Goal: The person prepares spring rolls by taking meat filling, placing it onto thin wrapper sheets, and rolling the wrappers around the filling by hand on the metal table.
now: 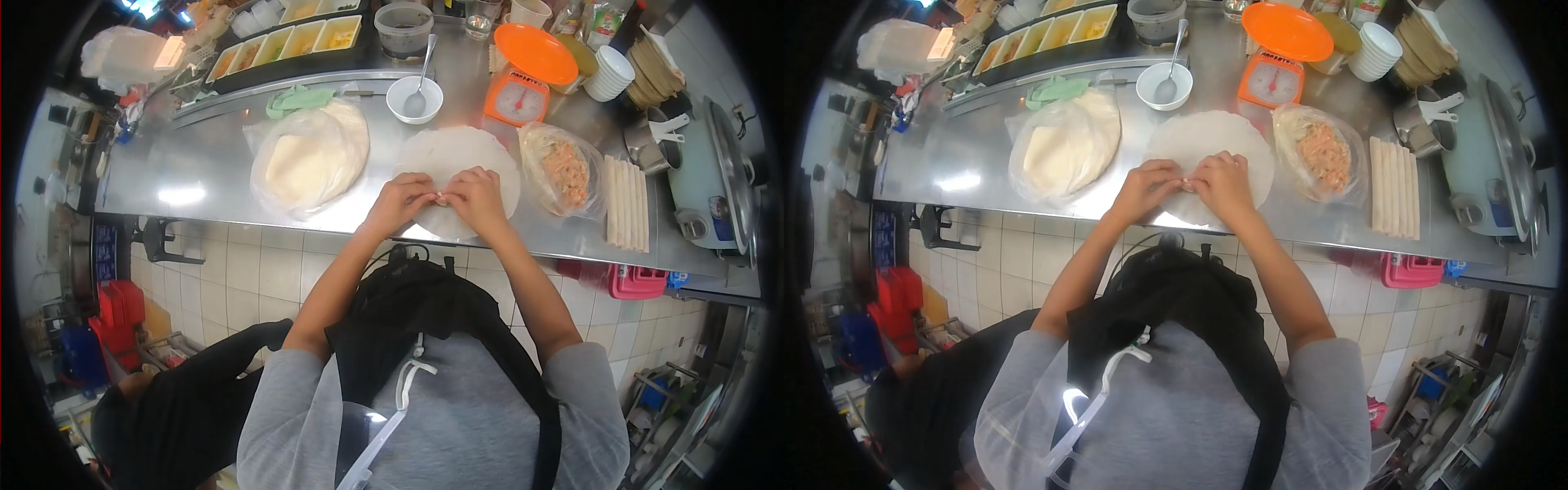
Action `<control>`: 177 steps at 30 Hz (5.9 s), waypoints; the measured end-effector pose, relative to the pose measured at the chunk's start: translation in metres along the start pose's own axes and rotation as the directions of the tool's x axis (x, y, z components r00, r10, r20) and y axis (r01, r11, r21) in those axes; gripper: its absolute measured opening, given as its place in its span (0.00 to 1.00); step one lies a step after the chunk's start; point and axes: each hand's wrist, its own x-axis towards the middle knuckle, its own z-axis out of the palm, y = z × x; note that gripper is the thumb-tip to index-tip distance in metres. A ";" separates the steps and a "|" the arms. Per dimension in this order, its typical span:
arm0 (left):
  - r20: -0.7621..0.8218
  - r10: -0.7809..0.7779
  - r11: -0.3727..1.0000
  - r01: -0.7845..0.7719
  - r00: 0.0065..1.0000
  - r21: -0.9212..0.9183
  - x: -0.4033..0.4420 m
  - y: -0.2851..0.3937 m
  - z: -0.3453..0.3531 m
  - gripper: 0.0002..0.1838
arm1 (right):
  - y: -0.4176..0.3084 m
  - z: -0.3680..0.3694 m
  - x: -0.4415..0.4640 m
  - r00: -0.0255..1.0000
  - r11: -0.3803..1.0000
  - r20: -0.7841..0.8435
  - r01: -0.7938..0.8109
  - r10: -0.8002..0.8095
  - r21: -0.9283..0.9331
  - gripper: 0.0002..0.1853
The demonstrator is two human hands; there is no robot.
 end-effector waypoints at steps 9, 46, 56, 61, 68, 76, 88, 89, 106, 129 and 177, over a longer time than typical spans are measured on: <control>-0.030 -0.095 0.993 0.092 0.995 -0.079 0.008 0.015 0.000 0.26 | 0.004 -0.010 -0.004 0.996 0.998 -0.075 -0.044 0.041 -0.035 0.04; 0.182 -0.060 0.951 0.001 0.981 0.308 0.044 0.033 0.065 0.32 | 0.056 -0.034 -0.033 0.996 0.967 0.072 0.035 -0.055 0.252 0.18; 0.133 -0.265 0.959 0.275 0.955 -0.066 0.001 0.016 -0.008 0.36 | 0.026 -0.040 -0.031 0.999 0.982 -0.003 -0.038 0.039 0.183 0.20; 0.073 -0.196 0.980 0.197 0.978 -0.016 0.001 0.005 0.007 0.34 | 0.012 0.002 -0.009 0.992 0.990 0.086 0.104 -0.096 -0.094 0.18; -0.124 -0.053 0.998 0.051 0.991 -0.022 -0.010 -0.001 -0.004 0.22 | 0.006 0.010 -0.004 0.994 0.996 -0.079 0.072 -0.076 -0.051 0.06; -0.034 -0.045 0.997 0.047 0.998 0.057 -0.010 -0.004 -0.005 0.15 | -0.001 0.014 -0.001 0.994 0.981 0.047 0.105 -0.099 -0.161 0.05; 0.030 -0.074 0.995 0.076 0.997 -0.057 -0.001 0.002 -0.001 0.27 | -0.001 0.010 -0.003 0.999 0.999 -0.012 -0.048 0.048 0.000 0.07; -0.035 0.062 0.998 -0.063 0.997 -0.028 -0.004 -0.001 0.002 0.24 | -0.001 0.007 -0.003 0.997 0.998 -0.036 -0.067 0.068 0.016 0.06; -0.154 -0.142 0.868 0.198 0.978 0.455 -0.043 0.017 0.025 0.20 | -0.003 0.026 0.000 0.995 0.986 0.095 -0.016 0.032 -0.168 0.18; 0.052 -0.080 0.994 0.075 0.995 0.085 0.014 0.021 0.007 0.26 | 0.030 -0.012 -0.015 0.993 1.000 -0.114 -0.016 0.018 0.016 0.04; 0.052 0.083 0.984 -0.090 0.995 0.156 0.050 0.043 0.086 0.22 | 0.065 -0.049 -0.048 0.999 0.975 0.024 -0.048 0.044 0.218 0.15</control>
